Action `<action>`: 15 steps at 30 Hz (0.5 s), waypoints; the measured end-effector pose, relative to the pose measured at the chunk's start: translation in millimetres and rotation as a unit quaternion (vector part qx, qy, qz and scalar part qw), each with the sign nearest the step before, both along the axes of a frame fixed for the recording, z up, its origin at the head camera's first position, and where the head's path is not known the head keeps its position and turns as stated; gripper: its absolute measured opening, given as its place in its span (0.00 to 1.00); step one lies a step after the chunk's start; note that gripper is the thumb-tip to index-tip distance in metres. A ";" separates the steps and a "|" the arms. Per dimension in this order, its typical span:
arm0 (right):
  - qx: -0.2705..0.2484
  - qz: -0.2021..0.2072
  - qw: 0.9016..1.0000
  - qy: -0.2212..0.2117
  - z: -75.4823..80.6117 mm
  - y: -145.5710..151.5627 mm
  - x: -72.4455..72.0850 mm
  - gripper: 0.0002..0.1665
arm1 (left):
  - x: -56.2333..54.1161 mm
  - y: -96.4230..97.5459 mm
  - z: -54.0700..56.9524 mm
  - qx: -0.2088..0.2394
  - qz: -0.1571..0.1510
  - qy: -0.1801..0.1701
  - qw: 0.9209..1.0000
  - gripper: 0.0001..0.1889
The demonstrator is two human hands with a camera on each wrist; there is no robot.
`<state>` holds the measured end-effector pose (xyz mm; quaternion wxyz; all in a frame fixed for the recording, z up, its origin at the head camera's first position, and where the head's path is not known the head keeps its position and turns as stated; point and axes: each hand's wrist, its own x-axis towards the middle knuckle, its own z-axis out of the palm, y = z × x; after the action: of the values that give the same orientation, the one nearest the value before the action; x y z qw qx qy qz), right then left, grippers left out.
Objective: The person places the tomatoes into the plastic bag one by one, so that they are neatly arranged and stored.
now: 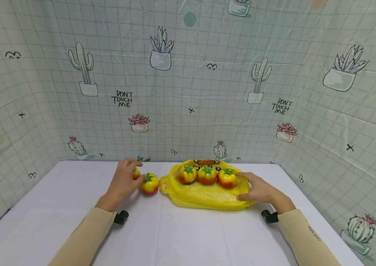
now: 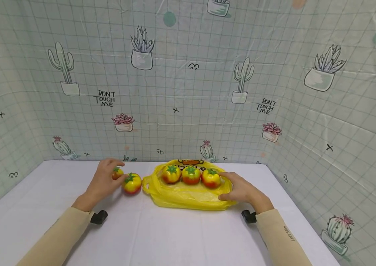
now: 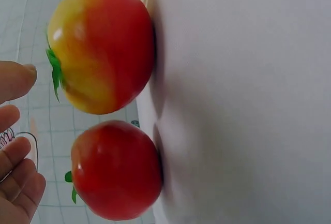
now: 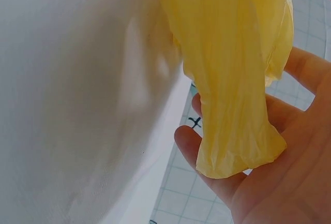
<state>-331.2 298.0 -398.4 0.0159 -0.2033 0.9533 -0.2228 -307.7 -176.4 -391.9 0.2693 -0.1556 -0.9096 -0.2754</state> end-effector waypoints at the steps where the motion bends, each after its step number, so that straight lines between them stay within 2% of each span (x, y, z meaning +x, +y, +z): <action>1: 0.000 0.000 1.000 0.000 0.1 -0.1 0.1 0.50 | -0.2 -1.0 -0.6 0.002 0.002 0.002 1.000 0.19; 5: -0.002 -0.002 1.000 0.001 0.5 -0.5 0.4 0.50 | -3.5 -5.1 -3.6 0.009 0.008 0.010 1.000 0.20; 8: -0.002 -0.001 1.000 0.000 1.1 -0.9 0.9 0.50 | -5.9 -8.3 -5.8 0.015 0.016 0.001 1.000 0.21; 15: -0.002 -0.002 1.000 -0.002 1.7 -2.8 2.7 0.49 | -5.9 -15.5 -8.2 0.037 0.043 -0.072 0.996 0.25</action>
<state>-328.6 295.2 -396.6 0.0175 -0.2014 0.9531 -0.2252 -313.7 -191.9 -400.1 0.2201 -0.0863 -0.9217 -0.3075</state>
